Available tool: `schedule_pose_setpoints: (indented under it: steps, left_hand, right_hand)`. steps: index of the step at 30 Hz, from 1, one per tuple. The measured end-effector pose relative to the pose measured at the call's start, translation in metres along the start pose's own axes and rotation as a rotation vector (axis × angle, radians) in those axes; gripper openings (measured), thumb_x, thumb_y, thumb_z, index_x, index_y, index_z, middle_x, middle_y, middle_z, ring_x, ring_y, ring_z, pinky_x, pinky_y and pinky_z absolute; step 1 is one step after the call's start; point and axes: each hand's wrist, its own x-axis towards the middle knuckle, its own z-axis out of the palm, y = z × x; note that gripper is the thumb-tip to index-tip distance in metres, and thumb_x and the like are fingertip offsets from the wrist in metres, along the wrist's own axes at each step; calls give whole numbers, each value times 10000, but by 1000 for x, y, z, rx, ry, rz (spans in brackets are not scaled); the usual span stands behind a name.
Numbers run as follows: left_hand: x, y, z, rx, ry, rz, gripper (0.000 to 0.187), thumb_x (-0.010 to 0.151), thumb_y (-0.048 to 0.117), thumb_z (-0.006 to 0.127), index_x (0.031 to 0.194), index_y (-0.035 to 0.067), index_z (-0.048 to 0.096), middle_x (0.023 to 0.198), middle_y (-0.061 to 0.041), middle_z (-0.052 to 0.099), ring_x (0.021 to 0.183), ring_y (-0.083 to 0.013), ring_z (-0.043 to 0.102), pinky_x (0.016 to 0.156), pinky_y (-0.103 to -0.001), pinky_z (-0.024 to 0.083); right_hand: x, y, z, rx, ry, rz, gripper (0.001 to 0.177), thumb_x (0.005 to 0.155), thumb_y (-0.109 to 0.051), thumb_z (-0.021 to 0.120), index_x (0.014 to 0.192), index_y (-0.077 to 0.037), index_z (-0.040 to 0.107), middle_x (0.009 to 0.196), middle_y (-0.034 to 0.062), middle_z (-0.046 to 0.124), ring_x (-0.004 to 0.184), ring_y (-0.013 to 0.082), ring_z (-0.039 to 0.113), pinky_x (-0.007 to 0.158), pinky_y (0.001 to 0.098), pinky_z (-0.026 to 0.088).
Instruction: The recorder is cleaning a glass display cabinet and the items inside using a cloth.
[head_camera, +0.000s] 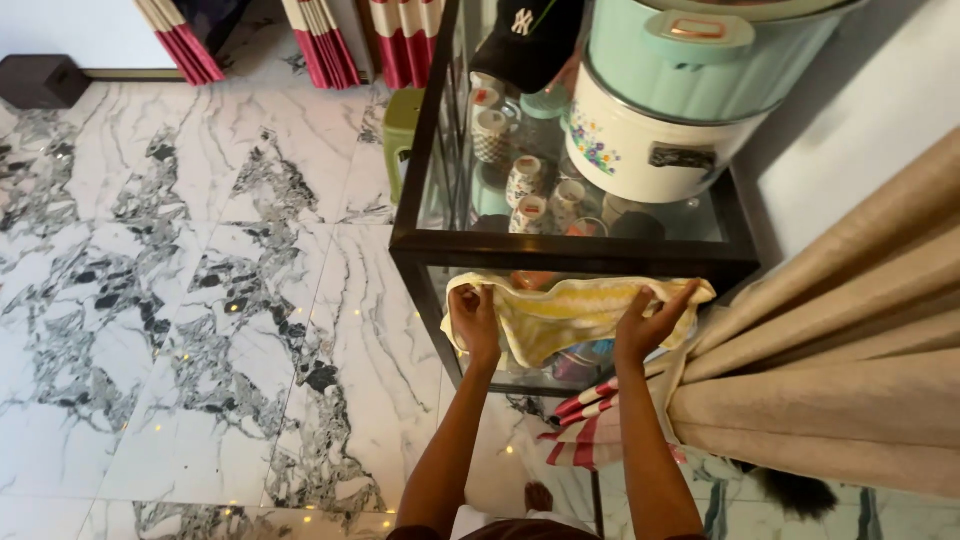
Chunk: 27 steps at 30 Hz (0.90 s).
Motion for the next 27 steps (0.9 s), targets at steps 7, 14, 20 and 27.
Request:
schedule_pose_setpoints:
  steps: [7,14,20,27]
  left_hand:
    - [-26,-6,23,194,51,42,267,921,92,752,1064,41,531,967,-25,519,858,-131,501,773,-292,473]
    - [-30,-13,24,198,115,65,382,874,65,766,1096,30,457,1006,-35,512,887,-146,503,822,-294,476]
    - [-26,56,38,6,34,50,321,901,101,739,1076,46,476,988,-7,529,861,-91,504,788,-259,466]
    - [-7,35,16,246,84,194,270,871,64,758,973,41,509,887,8,462,775,-107,429,713,-268,430]
  right_hand:
    - [-8,41,-14,-137,-89,-92,811,1044,-176,653,1662,-4,156,1707,271,235,1586,420,242,1284,453,209]
    - [1,36,-17,-41,-20,-76,613,956,-142,738,1472,-9,435,1418,223,482,1270,353,546,995,410,517]
    - [15,37,-8,45,45,21,371,992,-87,777,1281,-30,550,1260,160,587,1104,263,619,841,333,587]
    - [5,35,-3,-12,122,-9,398,1015,-93,734,1319,-6,493,1267,176,566,1133,281,581,988,388,513]
